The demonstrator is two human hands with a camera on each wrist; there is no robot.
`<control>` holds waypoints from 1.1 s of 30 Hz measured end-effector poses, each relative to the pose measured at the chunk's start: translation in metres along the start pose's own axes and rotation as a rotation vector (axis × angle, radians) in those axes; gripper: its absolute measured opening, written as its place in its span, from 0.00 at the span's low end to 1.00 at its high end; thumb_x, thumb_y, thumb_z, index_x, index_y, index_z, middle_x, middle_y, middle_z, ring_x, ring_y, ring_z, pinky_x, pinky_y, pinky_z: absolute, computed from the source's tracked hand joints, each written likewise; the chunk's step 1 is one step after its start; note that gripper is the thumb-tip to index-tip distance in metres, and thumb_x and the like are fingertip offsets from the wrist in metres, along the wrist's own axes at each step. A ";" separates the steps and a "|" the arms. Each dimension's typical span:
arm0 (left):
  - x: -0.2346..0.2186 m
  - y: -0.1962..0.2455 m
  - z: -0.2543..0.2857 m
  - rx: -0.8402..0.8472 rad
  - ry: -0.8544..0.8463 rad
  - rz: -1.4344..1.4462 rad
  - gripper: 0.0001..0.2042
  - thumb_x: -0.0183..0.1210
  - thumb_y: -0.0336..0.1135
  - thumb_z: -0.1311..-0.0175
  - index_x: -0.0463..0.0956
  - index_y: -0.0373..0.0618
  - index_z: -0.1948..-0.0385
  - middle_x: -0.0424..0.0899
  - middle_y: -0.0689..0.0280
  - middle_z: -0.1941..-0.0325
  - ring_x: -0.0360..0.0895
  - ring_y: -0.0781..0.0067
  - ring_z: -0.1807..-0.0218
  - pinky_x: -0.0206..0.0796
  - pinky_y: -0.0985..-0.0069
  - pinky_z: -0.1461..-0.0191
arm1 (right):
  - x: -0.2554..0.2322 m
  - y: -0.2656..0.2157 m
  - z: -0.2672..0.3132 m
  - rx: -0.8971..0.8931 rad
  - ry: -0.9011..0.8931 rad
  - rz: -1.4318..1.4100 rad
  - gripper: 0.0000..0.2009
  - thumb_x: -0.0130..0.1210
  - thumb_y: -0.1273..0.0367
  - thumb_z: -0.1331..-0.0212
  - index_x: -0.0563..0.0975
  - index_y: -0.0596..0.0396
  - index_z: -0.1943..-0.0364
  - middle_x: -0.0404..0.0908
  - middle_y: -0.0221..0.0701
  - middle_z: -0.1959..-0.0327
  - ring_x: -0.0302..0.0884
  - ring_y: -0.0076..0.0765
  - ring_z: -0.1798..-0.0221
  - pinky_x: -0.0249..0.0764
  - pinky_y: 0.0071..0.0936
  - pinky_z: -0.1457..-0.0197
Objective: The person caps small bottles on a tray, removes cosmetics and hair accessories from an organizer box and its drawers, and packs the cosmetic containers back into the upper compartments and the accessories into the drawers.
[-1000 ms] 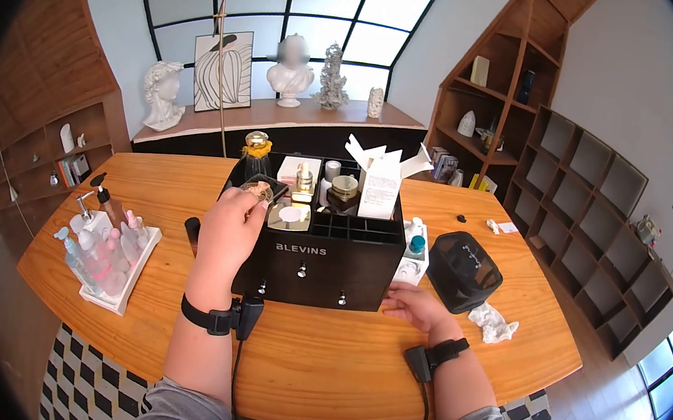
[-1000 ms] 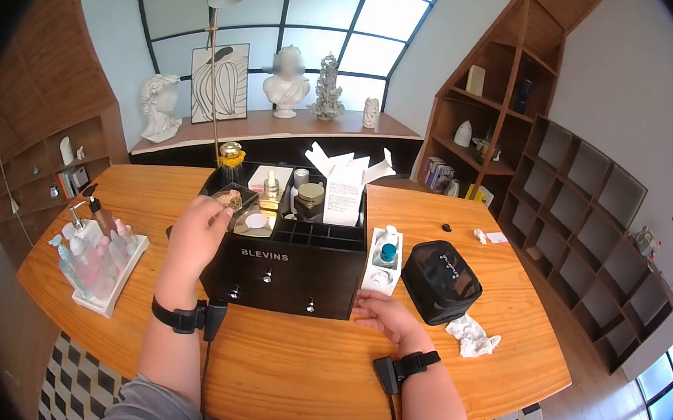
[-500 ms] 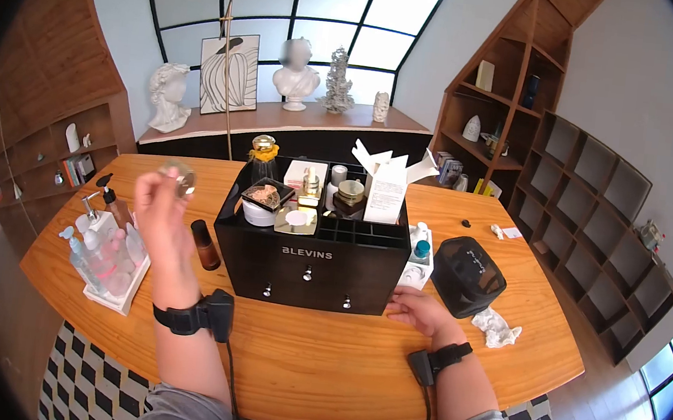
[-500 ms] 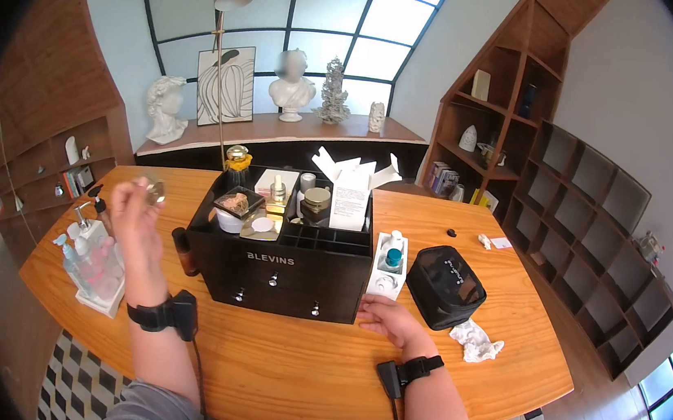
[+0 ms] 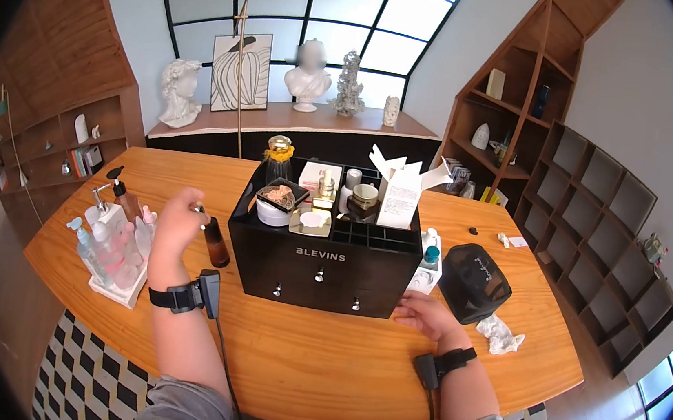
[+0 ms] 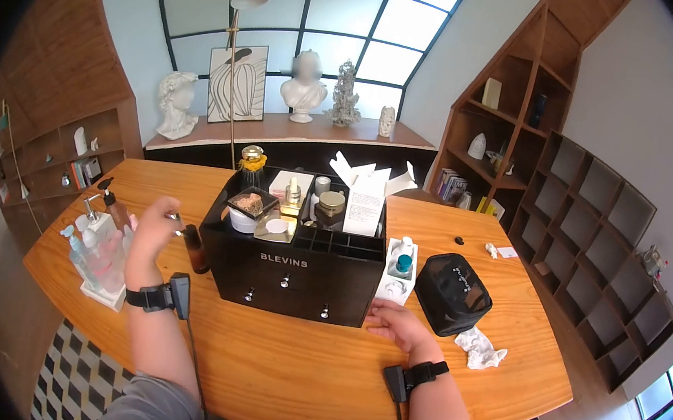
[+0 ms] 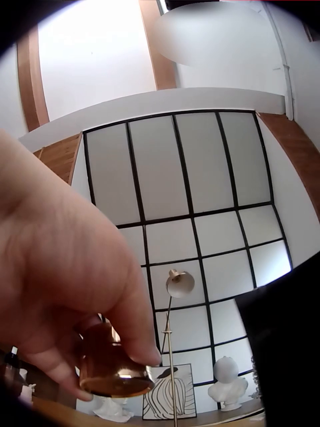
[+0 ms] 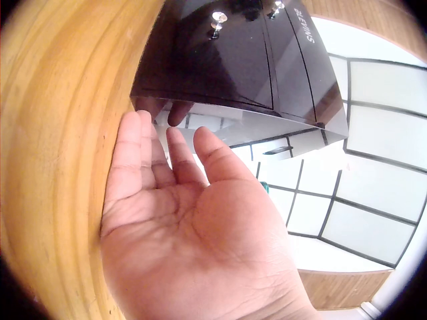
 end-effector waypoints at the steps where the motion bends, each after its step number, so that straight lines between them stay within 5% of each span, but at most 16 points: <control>1: 0.005 0.010 0.005 0.054 -0.060 -0.062 0.20 0.64 0.24 0.55 0.76 0.39 0.55 0.79 0.57 0.62 0.77 0.67 0.58 0.69 0.76 0.55 | 0.001 -0.001 0.001 -0.003 -0.004 -0.013 0.17 0.48 0.70 0.34 0.71 0.58 0.42 0.77 0.32 0.51 0.77 0.28 0.49 0.78 0.24 0.49; 5: -0.004 0.048 0.034 0.175 -0.043 -0.236 0.22 0.64 0.24 0.54 0.75 0.40 0.53 0.79 0.55 0.59 0.78 0.63 0.57 0.69 0.74 0.54 | 0.003 -0.001 0.002 -0.023 0.010 -0.030 0.14 0.46 0.72 0.34 0.71 0.60 0.46 0.78 0.34 0.54 0.79 0.30 0.53 0.79 0.26 0.50; 7: -0.030 0.087 0.064 0.267 0.247 -0.081 0.21 0.64 0.22 0.51 0.75 0.42 0.51 0.78 0.58 0.57 0.77 0.67 0.55 0.69 0.76 0.53 | 0.002 -0.001 0.001 -0.027 0.008 -0.044 0.15 0.47 0.72 0.34 0.71 0.60 0.45 0.78 0.34 0.53 0.79 0.30 0.53 0.79 0.27 0.50; 13: -0.052 0.145 0.126 0.389 0.319 0.433 0.19 0.64 0.23 0.44 0.74 0.42 0.50 0.74 0.68 0.55 0.71 0.80 0.54 0.67 0.82 0.55 | 0.003 -0.002 0.003 -0.015 0.000 -0.033 0.19 0.50 0.70 0.35 0.70 0.60 0.41 0.77 0.33 0.50 0.77 0.29 0.48 0.77 0.25 0.49; 22: -0.045 0.125 0.094 0.354 0.391 -0.148 0.13 0.63 0.26 0.44 0.76 0.42 0.57 0.74 0.64 0.59 0.72 0.72 0.57 0.66 0.80 0.59 | 0.004 -0.001 0.001 -0.031 -0.004 -0.022 0.16 0.47 0.72 0.34 0.70 0.60 0.44 0.77 0.33 0.51 0.77 0.30 0.51 0.78 0.28 0.49; 28: -0.044 0.155 0.119 0.443 0.523 -0.022 0.14 0.62 0.24 0.45 0.76 0.42 0.56 0.75 0.63 0.57 0.72 0.70 0.55 0.67 0.77 0.59 | 0.003 0.000 -0.001 -0.016 0.000 -0.017 0.17 0.48 0.69 0.33 0.69 0.60 0.42 0.76 0.34 0.48 0.76 0.32 0.47 0.78 0.28 0.50; 29: -0.043 0.154 0.117 0.484 0.542 -0.063 0.13 0.61 0.23 0.45 0.75 0.42 0.56 0.76 0.62 0.56 0.74 0.68 0.56 0.67 0.76 0.59 | 0.007 -0.003 0.002 -0.033 0.019 -0.039 0.15 0.46 0.71 0.34 0.70 0.60 0.45 0.77 0.35 0.54 0.79 0.33 0.55 0.79 0.29 0.51; 33: -0.020 0.088 0.082 0.437 0.350 -0.133 0.12 0.61 0.23 0.47 0.75 0.40 0.61 0.76 0.58 0.62 0.77 0.63 0.62 0.68 0.72 0.61 | 0.002 -0.001 -0.002 -0.028 0.015 -0.053 0.15 0.46 0.72 0.34 0.71 0.60 0.45 0.78 0.35 0.54 0.79 0.32 0.55 0.80 0.29 0.52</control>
Point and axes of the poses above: each hand's wrist, its own z-axis away from the middle knuckle, its own x-axis out of the palm, y = z × x, the point moved 4 cm from there along -z, towards the middle knuckle
